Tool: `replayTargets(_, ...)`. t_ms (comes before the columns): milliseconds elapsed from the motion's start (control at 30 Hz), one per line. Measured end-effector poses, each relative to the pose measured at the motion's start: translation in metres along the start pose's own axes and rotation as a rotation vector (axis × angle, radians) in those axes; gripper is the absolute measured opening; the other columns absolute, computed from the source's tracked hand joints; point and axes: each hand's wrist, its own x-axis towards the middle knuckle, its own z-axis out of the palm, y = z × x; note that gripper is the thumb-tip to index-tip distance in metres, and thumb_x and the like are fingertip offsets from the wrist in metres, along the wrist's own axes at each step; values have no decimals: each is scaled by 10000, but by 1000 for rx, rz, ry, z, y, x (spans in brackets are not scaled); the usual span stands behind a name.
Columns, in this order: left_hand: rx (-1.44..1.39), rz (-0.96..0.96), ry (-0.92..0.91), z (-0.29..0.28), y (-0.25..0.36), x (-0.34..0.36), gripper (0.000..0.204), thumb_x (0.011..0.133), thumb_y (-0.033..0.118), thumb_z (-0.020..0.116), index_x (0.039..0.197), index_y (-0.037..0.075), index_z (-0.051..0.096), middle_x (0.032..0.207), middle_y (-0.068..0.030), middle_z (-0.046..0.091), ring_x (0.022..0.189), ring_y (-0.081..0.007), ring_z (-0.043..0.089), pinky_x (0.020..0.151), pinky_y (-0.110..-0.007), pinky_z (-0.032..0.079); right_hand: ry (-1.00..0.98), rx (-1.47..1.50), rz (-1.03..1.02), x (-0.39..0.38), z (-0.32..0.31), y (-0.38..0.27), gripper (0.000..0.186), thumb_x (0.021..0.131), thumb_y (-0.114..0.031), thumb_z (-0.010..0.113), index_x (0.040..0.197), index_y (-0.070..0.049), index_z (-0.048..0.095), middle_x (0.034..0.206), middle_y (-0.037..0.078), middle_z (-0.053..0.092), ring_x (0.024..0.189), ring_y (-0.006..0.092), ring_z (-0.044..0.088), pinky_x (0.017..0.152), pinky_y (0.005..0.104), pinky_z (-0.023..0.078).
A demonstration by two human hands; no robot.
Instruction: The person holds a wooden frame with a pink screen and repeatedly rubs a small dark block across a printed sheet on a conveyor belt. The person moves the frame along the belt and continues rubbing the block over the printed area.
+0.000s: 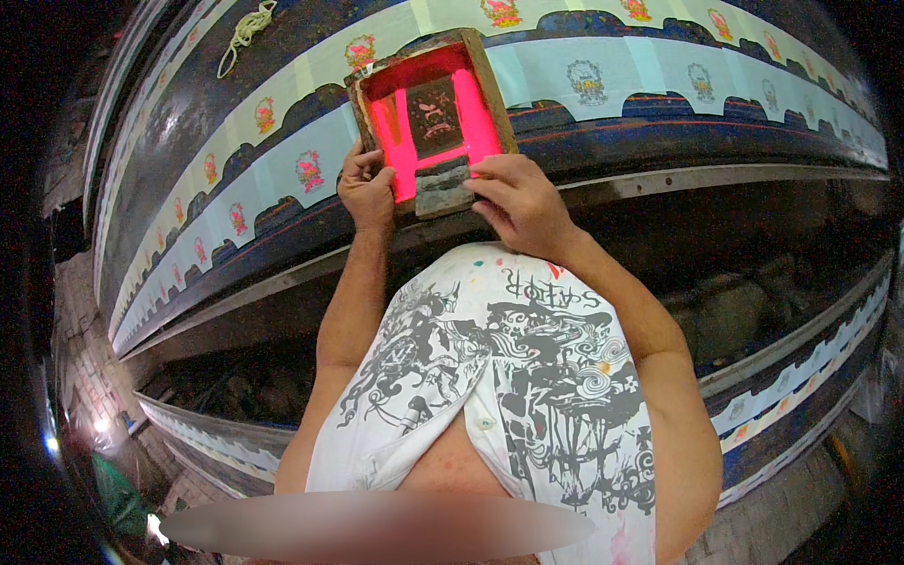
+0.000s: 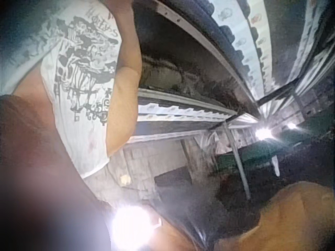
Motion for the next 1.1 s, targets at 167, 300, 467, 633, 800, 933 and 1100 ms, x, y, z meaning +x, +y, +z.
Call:
replayTargets(167,52,8,-19,2,-2,-7,234,871,-75,792,1098,-24,771,1684,-284,567,1365,-241,701,1073,-328,580,-216,-156,-131,17,14,-8,540,789,-88,903,1313,-75,772,1348,118,723,1322,359,674,1096,488,579)
replayTargets(300,41,52,-9,3,-3,-10,209,862,-63,790,1065,-13,781,1673,-295,575,1405,-256,681,1097,-345,568,-279,-293,-167,32,32,-13,435,869,-121,787,1299,-56,766,1259,130,720,1238,353,694,1073,484,579)
replayTargets(467,164,74,20,4,-2,-15,181,828,-63,782,995,5,793,1616,-315,620,1475,-331,643,1210,-408,504,-479,-277,-90,47,16,-15,374,904,-71,721,1273,-39,775,1227,144,748,1186,380,716,1035,482,593)
replayTargets(633,185,74,15,0,5,-19,190,817,-49,777,995,15,797,1599,-307,638,1507,-368,617,1240,-429,479,-699,-240,18,95,-7,4,354,904,-14,738,1255,-31,774,1221,175,744,1174,417,716,1021,502,595)
replayTargets(800,250,97,10,-3,7,-14,199,825,-23,779,1015,33,805,1574,-292,654,1499,-379,621,1248,-448,474,-519,-205,38,145,1,39,342,957,45,707,1283,-33,774,1232,192,744,1243,425,694,1081,511,586)
replayTargets(933,298,139,15,0,16,-8,371,842,26,801,1212,50,799,1552,-292,649,1478,-408,619,1207,-480,509,-366,-274,-32,178,14,66,362,957,41,716,1306,-40,773,1260,185,751,1261,418,696,1096,503,584)
replayTargets(1100,518,303,28,10,27,32,517,925,71,764,1439,44,714,1562,-282,610,1462,-450,584,1223,-536,471,-257,-346,-52,193,23,83,366,952,26,728,1305,-53,777,1289,177,762,1283,410,706,1116,487,583)
